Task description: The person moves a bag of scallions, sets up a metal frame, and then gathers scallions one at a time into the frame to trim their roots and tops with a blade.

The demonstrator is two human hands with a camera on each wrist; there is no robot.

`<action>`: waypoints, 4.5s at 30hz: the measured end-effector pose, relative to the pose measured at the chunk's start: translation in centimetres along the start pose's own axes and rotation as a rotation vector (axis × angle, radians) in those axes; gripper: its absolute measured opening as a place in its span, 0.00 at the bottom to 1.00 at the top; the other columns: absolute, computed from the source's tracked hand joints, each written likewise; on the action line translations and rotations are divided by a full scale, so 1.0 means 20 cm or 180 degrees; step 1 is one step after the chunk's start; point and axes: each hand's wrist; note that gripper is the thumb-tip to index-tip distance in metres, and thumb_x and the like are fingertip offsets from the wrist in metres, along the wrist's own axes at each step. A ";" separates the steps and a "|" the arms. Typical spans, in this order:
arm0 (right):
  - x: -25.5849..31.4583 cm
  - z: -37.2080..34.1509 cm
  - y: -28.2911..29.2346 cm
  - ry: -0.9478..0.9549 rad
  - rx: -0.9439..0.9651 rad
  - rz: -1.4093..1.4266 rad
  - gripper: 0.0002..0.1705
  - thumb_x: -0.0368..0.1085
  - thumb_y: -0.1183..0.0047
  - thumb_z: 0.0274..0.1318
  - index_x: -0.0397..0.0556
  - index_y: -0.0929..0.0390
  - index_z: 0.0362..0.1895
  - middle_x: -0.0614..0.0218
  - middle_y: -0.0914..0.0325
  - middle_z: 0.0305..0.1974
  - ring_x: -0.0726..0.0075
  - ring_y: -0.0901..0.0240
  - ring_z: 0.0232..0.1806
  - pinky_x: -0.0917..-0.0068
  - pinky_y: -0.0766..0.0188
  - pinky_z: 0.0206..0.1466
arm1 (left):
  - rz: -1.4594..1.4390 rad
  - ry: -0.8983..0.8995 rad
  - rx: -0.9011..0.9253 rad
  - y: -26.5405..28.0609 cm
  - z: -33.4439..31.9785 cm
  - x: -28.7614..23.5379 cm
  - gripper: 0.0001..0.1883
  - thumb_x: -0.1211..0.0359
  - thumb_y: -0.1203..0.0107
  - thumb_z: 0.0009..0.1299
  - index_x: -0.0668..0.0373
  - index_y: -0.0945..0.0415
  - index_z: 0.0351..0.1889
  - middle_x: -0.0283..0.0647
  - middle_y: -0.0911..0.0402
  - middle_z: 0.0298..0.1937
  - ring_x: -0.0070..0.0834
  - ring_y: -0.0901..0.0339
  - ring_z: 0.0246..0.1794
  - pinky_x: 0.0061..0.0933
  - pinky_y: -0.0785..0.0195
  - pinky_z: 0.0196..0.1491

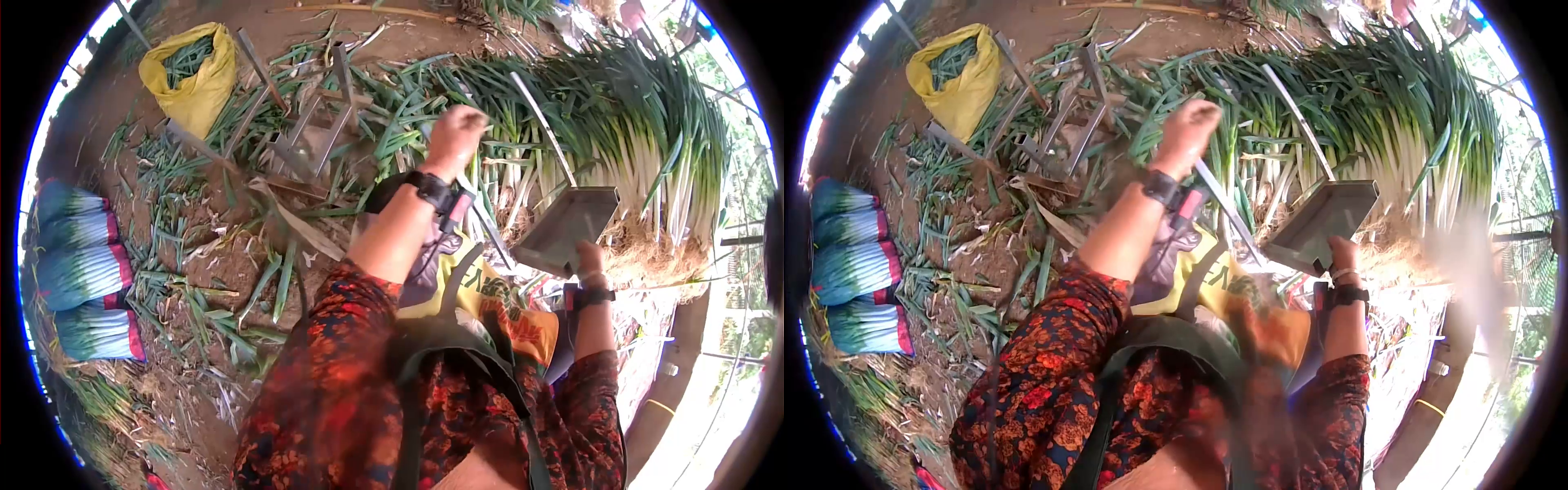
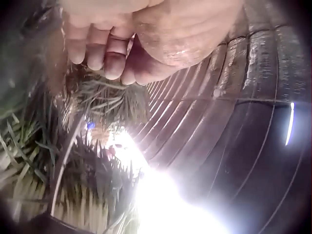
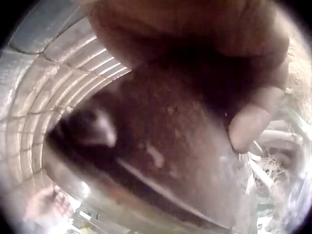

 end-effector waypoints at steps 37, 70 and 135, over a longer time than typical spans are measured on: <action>-0.23 0.02 -1.01 0.1940 0.0660 -0.2974 0.16 0.46 0.49 0.54 0.47 0.18 0.31 0.46 0.23 0.26 0.39 0.25 0.30 0.53 0.28 0.34 | -0.0556 0.2981 -0.0030 1.19 -0.57 1.29 0.22 0.50 0.44 0.67 0.62 0.22 0.36 0.35 0.22 0.28 0.27 0.25 0.24 0.30 0.28 0.23; 0.20 -0.06 -1.20 0.0681 0.0418 -0.1895 0.21 0.46 0.50 0.51 0.37 0.22 0.30 0.42 0.23 0.27 0.36 0.25 0.31 0.53 0.28 0.38 | -0.0781 0.3296 -0.1017 1.23 -0.55 1.35 0.28 0.47 0.42 0.64 0.67 0.24 0.39 0.39 0.22 0.31 0.31 0.24 0.32 0.32 0.33 0.32; 0.67 -0.25 0.34 0.2462 -0.0486 -0.1569 0.17 0.40 0.46 0.58 0.51 0.25 0.51 0.57 0.22 0.35 0.49 0.23 0.36 0.61 0.26 0.36 | 0.1364 0.0276 -0.0260 0.33 -0.15 -0.24 0.19 0.65 0.49 0.71 0.71 0.30 0.54 0.48 0.23 0.51 0.31 0.24 0.50 0.31 0.34 0.56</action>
Point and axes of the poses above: each hand's wrist, its own z-axis towards the middle knuckle, its own y-axis out of the back of the hand, x = y × z
